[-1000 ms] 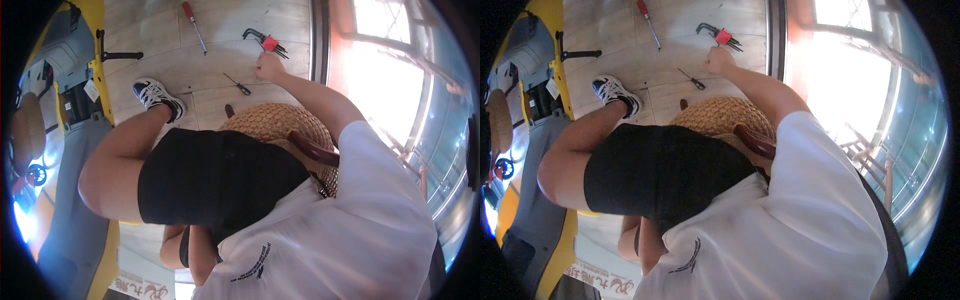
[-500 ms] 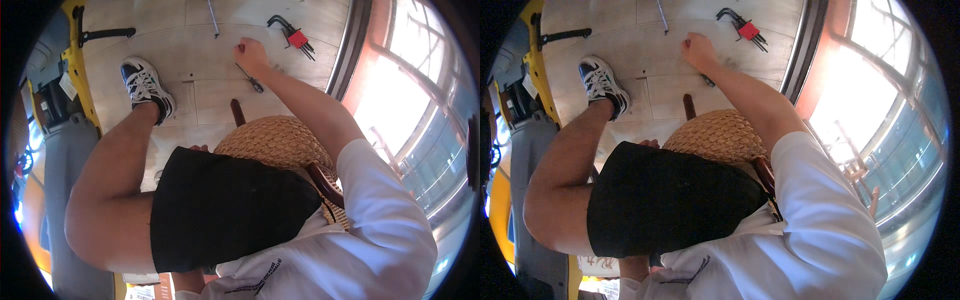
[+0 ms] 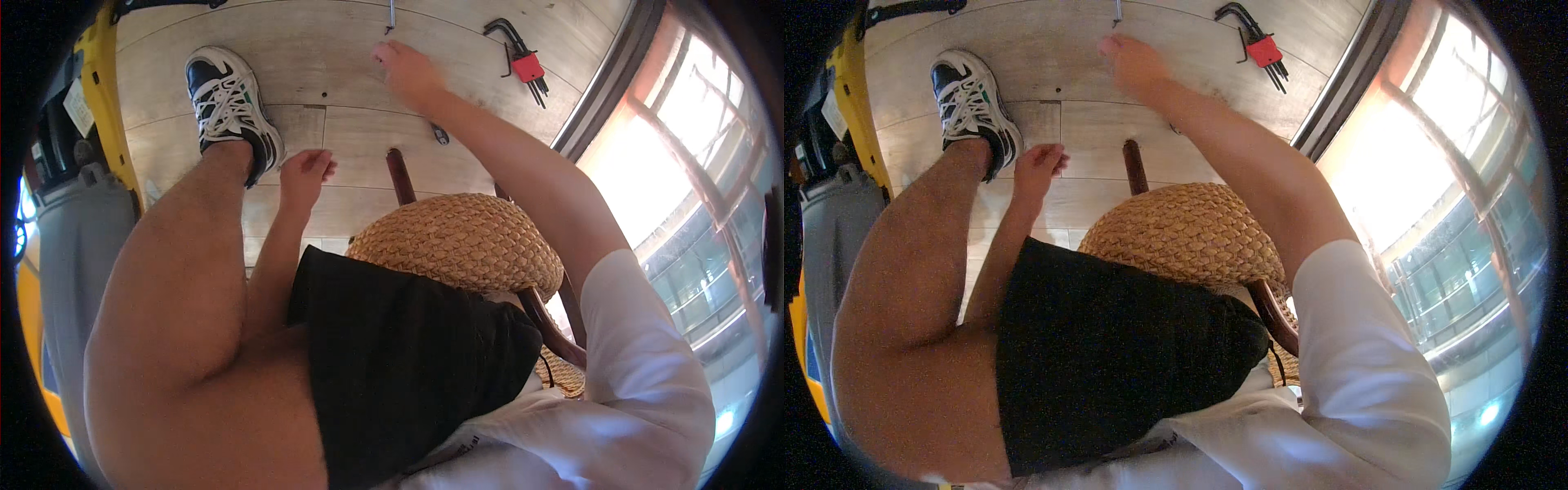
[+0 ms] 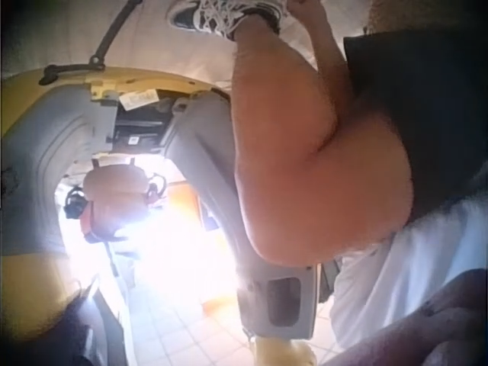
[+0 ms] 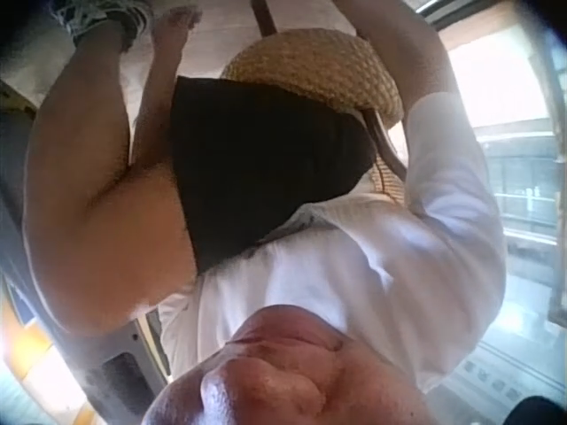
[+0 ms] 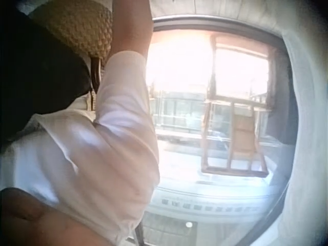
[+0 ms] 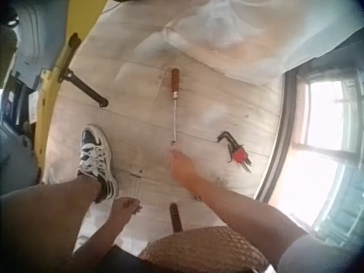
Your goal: Repair and disassemble parts of a yellow electric scooter using hand tools.
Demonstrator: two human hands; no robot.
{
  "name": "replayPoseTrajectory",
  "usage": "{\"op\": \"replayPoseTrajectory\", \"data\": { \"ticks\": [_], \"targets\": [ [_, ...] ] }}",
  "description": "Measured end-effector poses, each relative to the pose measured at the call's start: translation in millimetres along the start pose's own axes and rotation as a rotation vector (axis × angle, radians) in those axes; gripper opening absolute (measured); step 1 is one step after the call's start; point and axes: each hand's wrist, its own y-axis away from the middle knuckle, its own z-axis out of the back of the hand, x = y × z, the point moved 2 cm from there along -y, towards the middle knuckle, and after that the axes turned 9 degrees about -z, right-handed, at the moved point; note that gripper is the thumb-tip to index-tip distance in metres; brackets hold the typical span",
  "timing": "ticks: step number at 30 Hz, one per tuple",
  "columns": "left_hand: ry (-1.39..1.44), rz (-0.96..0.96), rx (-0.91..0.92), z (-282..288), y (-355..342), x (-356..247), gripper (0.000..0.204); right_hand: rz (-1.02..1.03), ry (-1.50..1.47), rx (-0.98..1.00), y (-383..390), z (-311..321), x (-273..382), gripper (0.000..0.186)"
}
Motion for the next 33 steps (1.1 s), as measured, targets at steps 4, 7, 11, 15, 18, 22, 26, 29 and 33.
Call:
{"op": "replayPoseTrajectory", "data": {
  "ticks": [4,7,11,15,18,22,26,29,33],
  "targets": [
    [0.080,-0.046,0.027,-7.7,-26.6,-7.7,0.016,0.194,-0.008,-0.064,10.5,-22.0,48.9,0.025],
    [0.084,-0.037,0.045,-11.1,-25.7,-8.4,0.015,0.258,-0.002,0.011,7.4,-38.8,70.7,0.027],
    [0.180,-0.002,0.041,-23.4,-28.1,-8.7,0.014,0.201,0.150,0.205,-10.9,-51.4,64.0,0.020],
    [0.270,0.045,-0.069,-24.7,-34.5,0.4,0.014,-0.007,-0.021,0.151,-2.2,-32.2,68.2,0.017],
    [0.405,-0.011,-0.152,-32.5,-48.4,3.4,0.014,-0.371,-0.475,0.133,5.7,-6.9,52.1,0.019],
    [0.197,-0.078,-0.140,-24.2,-73.5,4.3,0.017,-0.426,-0.432,0.071,10.1,25.6,29.9,0.023],
    [0.188,0.015,-0.194,-11.8,-74.7,4.2,0.017,-0.111,-0.021,-0.023,10.6,2.0,44.1,0.024],
    [0.171,0.076,-0.314,7.1,-64.8,2.8,0.016,-0.003,0.170,0.075,5.0,-16.2,80.0,0.022],
    [0.133,0.084,-0.234,20.4,-37.8,0.7,0.019,0.116,0.277,0.022,-5.8,-48.6,77.8,0.019]
  ]
}}
